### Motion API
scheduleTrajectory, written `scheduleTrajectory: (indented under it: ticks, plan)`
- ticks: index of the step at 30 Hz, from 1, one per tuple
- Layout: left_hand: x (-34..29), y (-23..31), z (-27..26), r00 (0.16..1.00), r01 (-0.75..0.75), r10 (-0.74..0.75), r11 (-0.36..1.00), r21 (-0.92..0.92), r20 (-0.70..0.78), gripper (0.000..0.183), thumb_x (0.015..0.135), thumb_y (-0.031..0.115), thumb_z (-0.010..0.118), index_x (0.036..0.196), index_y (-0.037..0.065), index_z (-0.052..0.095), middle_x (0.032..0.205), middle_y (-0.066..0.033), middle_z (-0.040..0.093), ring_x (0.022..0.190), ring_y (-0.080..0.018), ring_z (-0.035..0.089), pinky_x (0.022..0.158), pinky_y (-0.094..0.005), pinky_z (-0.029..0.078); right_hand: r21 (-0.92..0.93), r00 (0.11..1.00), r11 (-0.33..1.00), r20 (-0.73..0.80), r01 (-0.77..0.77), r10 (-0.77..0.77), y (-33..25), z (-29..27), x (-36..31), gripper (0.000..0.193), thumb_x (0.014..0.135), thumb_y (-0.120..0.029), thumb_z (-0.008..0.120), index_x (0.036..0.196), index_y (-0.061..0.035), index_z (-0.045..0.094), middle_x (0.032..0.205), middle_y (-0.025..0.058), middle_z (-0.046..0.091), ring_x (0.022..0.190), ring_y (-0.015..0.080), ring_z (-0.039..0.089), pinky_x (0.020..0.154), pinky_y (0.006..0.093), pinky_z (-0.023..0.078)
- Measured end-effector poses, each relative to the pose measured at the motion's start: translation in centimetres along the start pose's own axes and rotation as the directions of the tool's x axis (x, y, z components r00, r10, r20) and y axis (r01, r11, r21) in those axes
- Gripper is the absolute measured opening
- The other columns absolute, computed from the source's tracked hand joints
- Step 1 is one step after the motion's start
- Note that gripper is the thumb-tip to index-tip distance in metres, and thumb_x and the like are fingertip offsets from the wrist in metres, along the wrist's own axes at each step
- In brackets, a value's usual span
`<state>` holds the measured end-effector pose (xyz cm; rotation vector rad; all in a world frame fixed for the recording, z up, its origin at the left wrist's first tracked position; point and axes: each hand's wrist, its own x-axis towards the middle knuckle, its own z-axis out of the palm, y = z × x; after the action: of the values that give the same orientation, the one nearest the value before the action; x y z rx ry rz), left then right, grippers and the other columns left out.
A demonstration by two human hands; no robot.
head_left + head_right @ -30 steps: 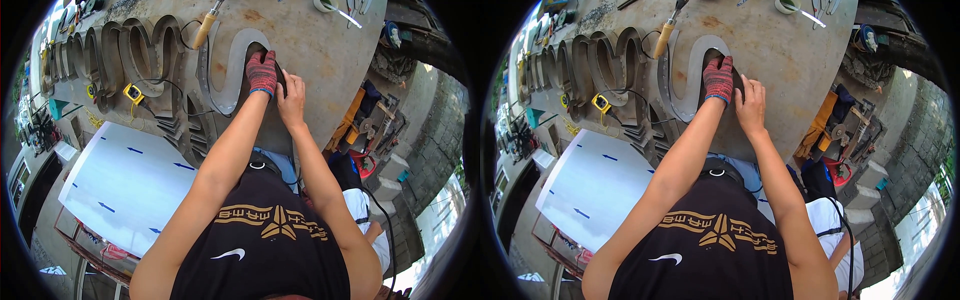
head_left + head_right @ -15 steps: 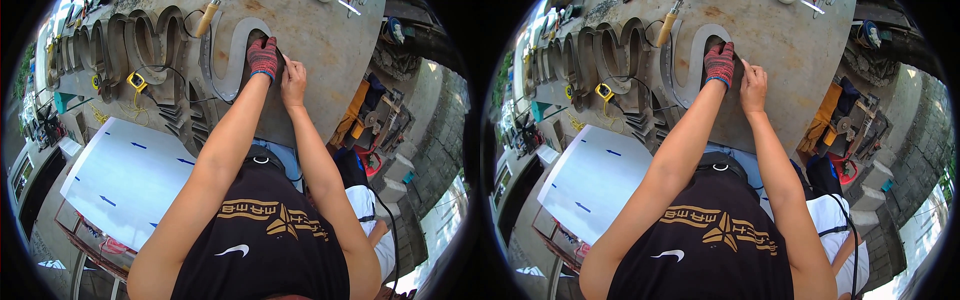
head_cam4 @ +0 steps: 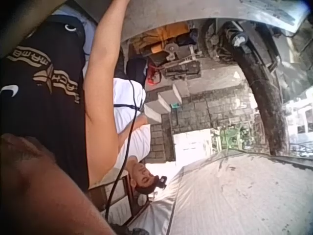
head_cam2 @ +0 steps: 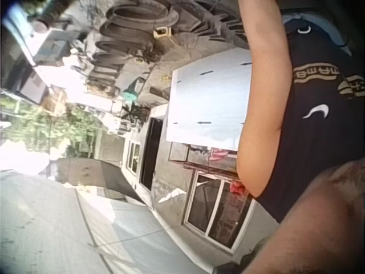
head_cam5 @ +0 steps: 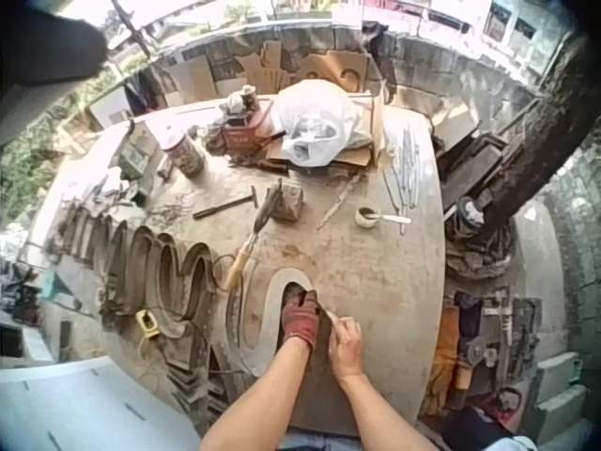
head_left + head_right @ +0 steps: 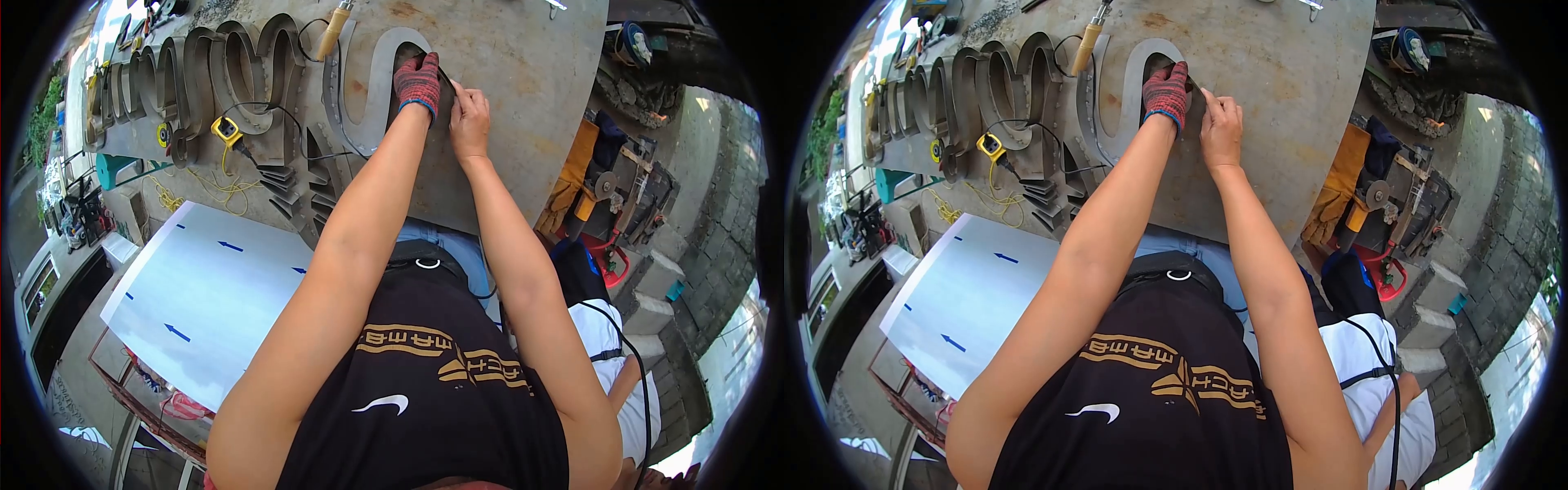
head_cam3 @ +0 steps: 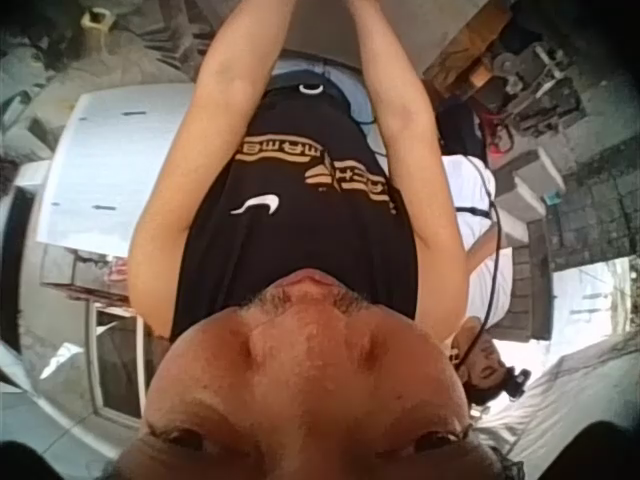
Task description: Fabricating large metal sign letters by attaching side strips using a heat bonding tool or soldering iron.
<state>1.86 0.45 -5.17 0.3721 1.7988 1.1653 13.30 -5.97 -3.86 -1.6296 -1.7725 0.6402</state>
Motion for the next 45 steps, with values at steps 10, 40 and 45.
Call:
scheduleTrajectory:
  ticks: [10,40,45]
  plan:
    - [-7.4,2.1,-7.3,0.907,0.119,-0.122,0.992,0.031,0.404,0.047,0.104,0.032,0.063,0.140,0.003,0.056,0.121,-0.0123,0.071,0.092,-0.0181,0.070,0.082,-0.0310,0.056,0.027,1.000,0.999,-0.009,0.019,-0.019,0.4,0.9,-0.6,0.041,0.091,0.000,0.062,0.128,-0.0145,0.070,0.106,0.0118,0.062,0.100,0.0347,0.058,0.091,0.0440,0.050]
    - [-27.1,-1.3,-39.1,1.000,-0.001,-0.003,0.841,0.542,0.006,0.029,0.108,0.018,0.054,0.127,0.000,0.066,0.107,-0.0107,0.075,0.096,-0.0182,0.068,0.092,-0.0325,0.054,0.009,1.000,1.000,-0.010,-0.020,0.020,0.9,1.2,-0.4,0.036,0.095,-0.006,0.060,0.129,-0.0150,0.070,0.104,0.0115,0.062,0.102,0.0344,0.058,0.092,0.0430,0.049]
    - [-25.4,-0.2,-38.5,1.000,-0.027,0.025,0.865,0.502,0.012,0.029,0.108,0.018,0.053,0.127,0.000,0.066,0.108,-0.0111,0.074,0.099,-0.0192,0.069,0.094,-0.0333,0.054,0.016,1.000,1.000,-0.012,-0.019,0.019,1.4,1.4,-0.4,0.035,0.095,-0.006,0.060,0.128,-0.0140,0.070,0.103,0.0116,0.062,0.100,0.0348,0.059,0.092,0.0434,0.049]
